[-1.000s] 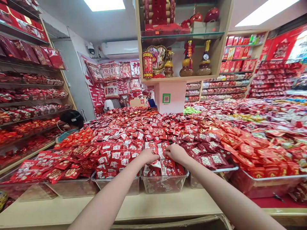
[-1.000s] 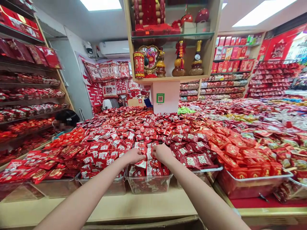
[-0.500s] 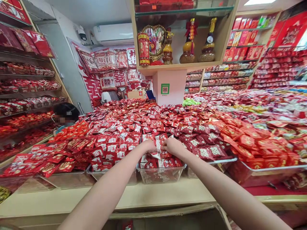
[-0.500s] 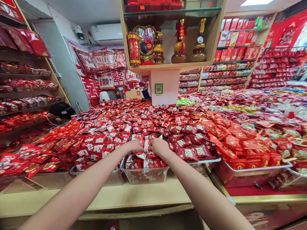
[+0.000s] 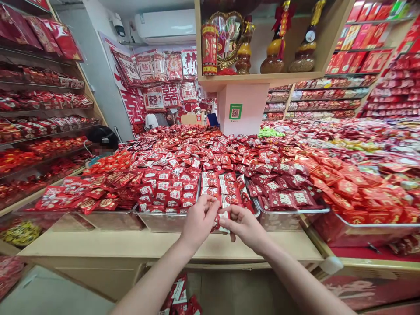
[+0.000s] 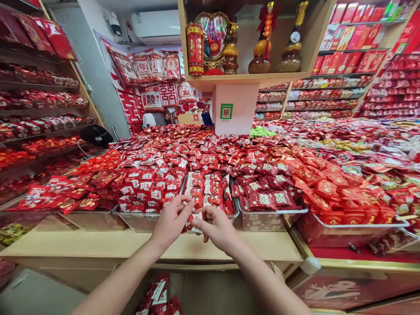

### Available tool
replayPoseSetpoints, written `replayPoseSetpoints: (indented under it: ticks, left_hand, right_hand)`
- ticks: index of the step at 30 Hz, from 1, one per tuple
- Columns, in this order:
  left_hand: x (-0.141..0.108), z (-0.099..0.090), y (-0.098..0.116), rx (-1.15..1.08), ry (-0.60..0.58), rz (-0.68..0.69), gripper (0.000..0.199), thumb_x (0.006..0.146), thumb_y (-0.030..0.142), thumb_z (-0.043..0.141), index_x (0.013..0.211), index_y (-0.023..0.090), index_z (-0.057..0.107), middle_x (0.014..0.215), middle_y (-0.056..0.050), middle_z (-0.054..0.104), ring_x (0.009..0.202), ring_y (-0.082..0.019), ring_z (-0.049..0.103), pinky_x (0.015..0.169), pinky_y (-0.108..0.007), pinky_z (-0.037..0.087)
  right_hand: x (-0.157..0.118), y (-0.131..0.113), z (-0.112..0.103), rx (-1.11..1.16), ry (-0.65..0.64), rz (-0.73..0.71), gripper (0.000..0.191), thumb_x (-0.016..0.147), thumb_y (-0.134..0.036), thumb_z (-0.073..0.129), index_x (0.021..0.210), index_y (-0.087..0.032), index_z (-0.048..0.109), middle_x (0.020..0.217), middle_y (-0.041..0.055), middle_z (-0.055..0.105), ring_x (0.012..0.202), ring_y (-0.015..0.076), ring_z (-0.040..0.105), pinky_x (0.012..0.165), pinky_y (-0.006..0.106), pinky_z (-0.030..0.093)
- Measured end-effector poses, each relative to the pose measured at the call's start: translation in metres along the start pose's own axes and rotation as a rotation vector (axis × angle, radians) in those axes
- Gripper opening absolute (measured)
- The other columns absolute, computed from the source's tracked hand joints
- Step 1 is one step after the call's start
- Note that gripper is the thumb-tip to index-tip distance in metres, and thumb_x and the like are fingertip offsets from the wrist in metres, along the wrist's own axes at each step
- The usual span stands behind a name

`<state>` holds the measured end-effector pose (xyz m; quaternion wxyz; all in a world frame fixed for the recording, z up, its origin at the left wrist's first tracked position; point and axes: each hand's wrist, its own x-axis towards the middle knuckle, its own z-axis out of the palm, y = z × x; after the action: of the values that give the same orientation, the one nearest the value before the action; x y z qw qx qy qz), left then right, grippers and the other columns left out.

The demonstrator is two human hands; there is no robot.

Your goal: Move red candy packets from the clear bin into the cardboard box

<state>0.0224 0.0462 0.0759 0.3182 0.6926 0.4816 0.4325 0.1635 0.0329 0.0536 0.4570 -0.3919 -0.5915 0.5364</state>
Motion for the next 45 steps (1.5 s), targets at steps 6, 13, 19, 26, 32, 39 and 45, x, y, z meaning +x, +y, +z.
replayPoseSetpoints:
  ticks: [6,13,19,26,32,39,45]
  left_hand:
    - [-0.044,-0.002,-0.025,-0.424,-0.030,-0.223,0.023,0.067,0.033,0.062,0.077,0.014,0.058,0.063,0.001,0.058,0.054,-0.010,0.051,0.050,-0.020,0.041]
    - [-0.082,-0.002,-0.034,-0.658,0.067,-0.313,0.028,0.068,0.027,0.063,0.093,0.017,0.057,0.085,-0.003,0.066,0.077,-0.016,0.058,0.071,-0.025,0.045]
    - [-0.094,-0.003,-0.041,-0.778,0.072,-0.385,0.046,0.064,0.027,0.066,0.106,0.020,0.048,0.087,-0.005,0.066,0.077,-0.018,0.061,0.068,-0.028,0.048]
    - [-0.084,-0.013,-0.053,-0.670,0.239,-0.316,0.035,0.065,0.028,0.064,0.097,0.019,0.051,0.084,-0.002,0.066,0.073,-0.015,0.061,0.063,-0.023,0.048]
    - [-0.080,-0.023,-0.059,-0.733,0.221,-0.340,0.035,0.067,0.028,0.063,0.098,0.017,0.053,0.087,-0.004,0.066,0.079,-0.017,0.060,0.071,-0.027,0.047]
    - [-0.081,-0.019,-0.062,-0.698,0.198,-0.282,0.029,0.068,0.024,0.062,0.094,0.018,0.053,0.083,-0.002,0.065,0.077,-0.016,0.060,0.071,-0.025,0.047]
    - [-0.081,-0.019,-0.064,-0.727,0.157,-0.254,0.026,0.071,0.021,0.060,0.095,0.018,0.051,0.083,-0.001,0.065,0.076,-0.013,0.058,0.070,-0.023,0.047]
  right_hand:
    - [-0.019,0.020,0.016,0.089,0.056,0.034,0.036,0.062,-0.044,0.063,0.080,-0.014,0.055,0.054,-0.0041,0.050,0.041,0.0053,0.041,0.035,0.018,0.038]
    - [-0.032,0.032,0.037,0.105,0.056,0.096,0.033,0.064,-0.046,0.060,0.072,-0.014,0.054,0.055,-0.0023,0.052,0.046,0.0076,0.045,0.042,0.020,0.040]
    - [-0.038,0.036,0.041,0.087,-0.052,0.121,0.033,0.058,-0.044,0.066,0.067,-0.015,0.053,0.064,0.0010,0.060,0.059,0.0129,0.054,0.056,0.025,0.044]
    - [-0.006,0.003,0.008,-0.515,0.124,-0.061,0.025,0.074,-0.038,0.050,0.070,-0.015,0.059,0.067,0.0030,0.062,0.063,0.0147,0.055,0.058,0.024,0.040]
    - [0.043,-0.002,-0.001,-1.095,0.218,-0.002,0.023,0.074,-0.033,0.050,0.090,-0.019,0.059,0.081,0.0054,0.065,0.076,0.0189,0.058,0.063,0.025,0.037]
    - [0.062,0.001,-0.002,-1.074,0.132,0.059,0.015,0.070,-0.022,0.050,0.076,-0.019,0.064,0.073,0.0024,0.065,0.067,0.0139,0.057,0.058,0.021,0.036]
    - [0.077,0.002,-0.007,-1.053,0.099,0.127,0.017,0.067,-0.022,0.051,0.077,-0.019,0.064,0.076,0.0016,0.065,0.068,0.0127,0.057,0.056,0.019,0.038]
